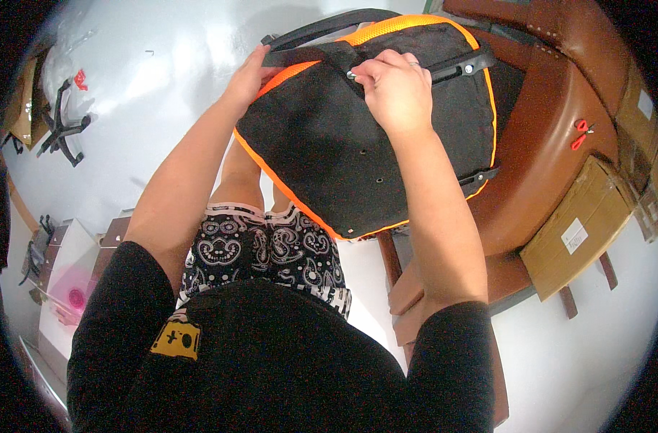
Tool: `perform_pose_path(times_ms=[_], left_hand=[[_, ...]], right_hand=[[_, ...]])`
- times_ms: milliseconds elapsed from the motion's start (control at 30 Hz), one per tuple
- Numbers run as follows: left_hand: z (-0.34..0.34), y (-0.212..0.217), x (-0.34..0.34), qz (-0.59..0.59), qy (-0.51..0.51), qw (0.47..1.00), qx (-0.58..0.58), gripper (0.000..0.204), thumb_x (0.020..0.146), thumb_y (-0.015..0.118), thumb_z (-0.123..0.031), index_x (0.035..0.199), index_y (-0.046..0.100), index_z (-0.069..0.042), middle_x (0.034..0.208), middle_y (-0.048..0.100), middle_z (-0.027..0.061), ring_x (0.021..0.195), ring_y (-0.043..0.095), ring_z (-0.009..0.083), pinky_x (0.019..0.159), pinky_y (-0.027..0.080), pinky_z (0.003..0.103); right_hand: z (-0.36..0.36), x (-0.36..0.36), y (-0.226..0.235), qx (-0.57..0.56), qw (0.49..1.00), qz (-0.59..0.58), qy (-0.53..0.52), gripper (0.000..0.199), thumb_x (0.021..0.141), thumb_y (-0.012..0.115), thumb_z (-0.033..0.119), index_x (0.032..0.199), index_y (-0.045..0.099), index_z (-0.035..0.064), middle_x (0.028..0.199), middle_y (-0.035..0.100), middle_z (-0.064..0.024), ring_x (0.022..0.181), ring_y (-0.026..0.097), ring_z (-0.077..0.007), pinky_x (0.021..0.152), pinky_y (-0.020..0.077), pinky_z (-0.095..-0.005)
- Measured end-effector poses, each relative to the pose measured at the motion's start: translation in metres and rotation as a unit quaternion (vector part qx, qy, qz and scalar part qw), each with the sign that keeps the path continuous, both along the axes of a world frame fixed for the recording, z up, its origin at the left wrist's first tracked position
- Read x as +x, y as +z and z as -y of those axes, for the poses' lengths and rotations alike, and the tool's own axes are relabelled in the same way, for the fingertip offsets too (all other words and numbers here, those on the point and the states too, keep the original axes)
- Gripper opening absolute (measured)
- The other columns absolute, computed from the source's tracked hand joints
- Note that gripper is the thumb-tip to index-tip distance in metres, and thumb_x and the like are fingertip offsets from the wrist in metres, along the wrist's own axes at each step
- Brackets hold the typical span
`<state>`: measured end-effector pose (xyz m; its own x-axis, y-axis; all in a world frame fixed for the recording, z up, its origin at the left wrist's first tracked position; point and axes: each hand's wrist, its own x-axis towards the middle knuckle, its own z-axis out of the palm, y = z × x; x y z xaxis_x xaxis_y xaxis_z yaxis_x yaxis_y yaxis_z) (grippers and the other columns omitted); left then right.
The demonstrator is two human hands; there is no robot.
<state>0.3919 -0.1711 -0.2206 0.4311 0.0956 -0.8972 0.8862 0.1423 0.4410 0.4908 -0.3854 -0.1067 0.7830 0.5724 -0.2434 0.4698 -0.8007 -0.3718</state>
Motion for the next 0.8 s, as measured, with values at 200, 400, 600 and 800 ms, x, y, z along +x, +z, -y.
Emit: perform_pose_path(times_ms=[200, 400, 600, 800], left_hand=[[-0.003, 0.0, -0.008, -0.006, -0.012, 0.999, 0.052, 0.061, 0.095, 0.019, -0.055, 0.141, 0.032, -0.018, 0.119, 0.062, -0.0028, 0.121, 0.045, 0.0164, 0.106, 0.019, 0.038], [-0.001, 0.0, -0.01, 0.046, 0.036, 0.998, 0.006, 0.064, 0.095, 0.03, -0.051, 0.141, 0.025, -0.007, 0.123, 0.055, 0.0185, 0.113, 0.052, 0.0267, 0.1, 0.034, 0.039], [-0.001, -0.001, -0.011, 0.061, 0.07, 0.996, -0.007, 0.062, 0.096, 0.031, -0.048, 0.14, 0.025, -0.004, 0.122, 0.054, 0.0228, 0.11, 0.054, 0.0285, 0.096, 0.04, 0.039], [0.002, 0.001, -0.008, 0.023, -0.005, 0.998, 0.062, 0.064, 0.094, 0.023, -0.054, 0.135, 0.039, -0.007, 0.122, 0.059, 0.0107, 0.121, 0.047, 0.0256, 0.106, 0.024, 0.035]], right_hand=[[0.0, 0.001, -0.005, 0.002, 1.0, -0.025, -0.014, 0.009, 0.073, 0.07, 0.019, 0.081, 0.072, 0.0177, 0.077, 0.06, -0.0025, 0.081, 0.059, -0.0253, 0.071, 0.0477, -0.0382], [0.007, -0.016, -0.018, 0.016, 0.997, -0.031, -0.074, 0.007, 0.074, 0.069, 0.019, 0.08, 0.068, 0.0154, 0.077, 0.06, -0.0033, 0.081, 0.059, -0.0265, 0.069, 0.0472, -0.0394], [0.012, -0.04, -0.027, 0.088, 0.989, 0.058, -0.105, 0.008, 0.074, 0.07, 0.016, 0.081, 0.067, 0.014, 0.08, 0.06, -0.0045, 0.077, 0.058, -0.0277, 0.067, 0.0462, -0.0398], [0.004, -0.043, -0.024, 0.126, 0.978, 0.048, -0.158, 0.01, 0.073, 0.072, 0.013, 0.082, 0.068, 0.0122, 0.078, 0.06, -0.0056, 0.073, 0.057, -0.0271, 0.067, 0.0465, -0.0386]])
